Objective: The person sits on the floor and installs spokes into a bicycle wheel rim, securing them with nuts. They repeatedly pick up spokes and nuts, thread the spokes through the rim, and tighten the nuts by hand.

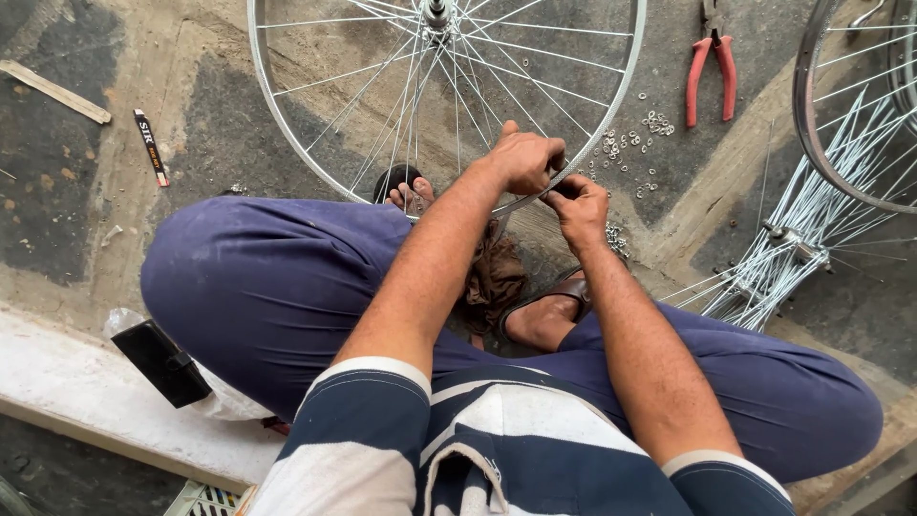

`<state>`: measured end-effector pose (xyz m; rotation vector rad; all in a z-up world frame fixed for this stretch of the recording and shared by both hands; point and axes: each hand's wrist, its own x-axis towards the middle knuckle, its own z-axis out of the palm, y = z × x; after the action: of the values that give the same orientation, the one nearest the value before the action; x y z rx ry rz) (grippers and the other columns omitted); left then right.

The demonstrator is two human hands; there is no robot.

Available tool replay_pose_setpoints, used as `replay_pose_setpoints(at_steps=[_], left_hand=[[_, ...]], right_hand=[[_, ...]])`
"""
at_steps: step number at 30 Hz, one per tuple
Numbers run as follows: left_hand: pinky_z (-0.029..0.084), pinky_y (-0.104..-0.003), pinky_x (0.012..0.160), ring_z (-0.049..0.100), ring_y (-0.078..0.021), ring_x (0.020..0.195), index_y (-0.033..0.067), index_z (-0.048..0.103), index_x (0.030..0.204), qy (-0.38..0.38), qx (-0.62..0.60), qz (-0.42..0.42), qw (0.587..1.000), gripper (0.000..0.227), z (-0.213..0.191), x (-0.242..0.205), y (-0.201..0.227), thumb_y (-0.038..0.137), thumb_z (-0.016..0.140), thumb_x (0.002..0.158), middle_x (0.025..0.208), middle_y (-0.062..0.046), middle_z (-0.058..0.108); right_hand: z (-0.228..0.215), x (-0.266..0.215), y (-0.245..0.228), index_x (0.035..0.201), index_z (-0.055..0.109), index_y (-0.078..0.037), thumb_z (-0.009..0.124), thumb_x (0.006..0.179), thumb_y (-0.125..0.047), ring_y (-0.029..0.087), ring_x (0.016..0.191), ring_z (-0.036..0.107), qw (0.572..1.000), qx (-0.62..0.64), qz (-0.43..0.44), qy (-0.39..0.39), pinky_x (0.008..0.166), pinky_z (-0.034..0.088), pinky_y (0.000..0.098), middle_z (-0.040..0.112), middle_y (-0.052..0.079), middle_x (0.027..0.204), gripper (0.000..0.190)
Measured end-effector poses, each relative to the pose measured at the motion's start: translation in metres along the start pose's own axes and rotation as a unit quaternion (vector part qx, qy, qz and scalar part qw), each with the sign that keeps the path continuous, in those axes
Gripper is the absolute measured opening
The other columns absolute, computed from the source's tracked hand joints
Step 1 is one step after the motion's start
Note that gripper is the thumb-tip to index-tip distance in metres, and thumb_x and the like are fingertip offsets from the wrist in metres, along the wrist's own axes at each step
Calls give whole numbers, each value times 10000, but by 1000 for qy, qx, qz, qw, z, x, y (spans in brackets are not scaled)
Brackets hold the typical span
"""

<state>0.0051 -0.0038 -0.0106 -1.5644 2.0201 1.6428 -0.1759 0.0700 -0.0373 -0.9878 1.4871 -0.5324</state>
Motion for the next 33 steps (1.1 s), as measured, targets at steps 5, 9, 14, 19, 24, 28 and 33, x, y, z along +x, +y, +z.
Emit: replay_pose_setpoints(at_steps=[5,9,14,19,24,28,33], left_hand=[[313,-400,989,658,-173,980,216,693,1105,-9,26,-11,1000,242,2,-1,-1,124,656,885,1006,-17,743],[316,-387,976,654,-170,957,225,671,1117,-20,30,-6,999,350,-1,1,0,85,707,797,1005,-7,734],[313,-392,967,648,-165,947,228,669,1120,-7,18,-4,1000,329,3,3,-2,110,708,815,995,-6,740],[321,-396,977,663,-179,986,224,679,1116,-14,9,-12,1000,281,4,3,-3,132,682,851,1016,-14,745],[321,-404,978,643,-186,1027,210,668,1122,-3,15,-2,1000,298,1,4,-2,102,652,845,1035,-28,733],[336,-400,975,647,-176,1011,203,667,1115,0,1,-7,1000,278,1,3,-2,116,654,851,1025,-9,735],[340,-395,958,650,-174,992,196,680,1115,-10,-2,-16,1000,256,-2,-2,3,104,653,878,1011,-15,731]], right_hand=[[1,-1,1,947,713,14,741,842,71,145,844,720,1000,-2,-7,1,810,629,284,745,78,916,122],[1,3,-1,949,700,13,729,829,84,146,851,732,1000,15,-3,0,822,641,289,742,78,921,143],[1,0,1,956,696,12,720,838,91,151,857,738,999,33,-9,-8,837,649,295,742,81,928,144],[2,-1,3,952,709,41,755,839,88,158,833,712,1000,-7,-25,2,804,631,299,739,96,917,131],[1,0,-1,1007,715,31,739,840,78,152,888,732,998,59,-32,-15,852,633,296,752,79,965,176],[2,-1,-4,1004,708,28,734,835,82,163,891,737,999,37,-19,-8,857,639,304,752,79,965,179],[1,-1,1,1001,706,20,740,846,80,152,882,730,1000,26,-10,-4,851,638,295,749,75,955,169]])
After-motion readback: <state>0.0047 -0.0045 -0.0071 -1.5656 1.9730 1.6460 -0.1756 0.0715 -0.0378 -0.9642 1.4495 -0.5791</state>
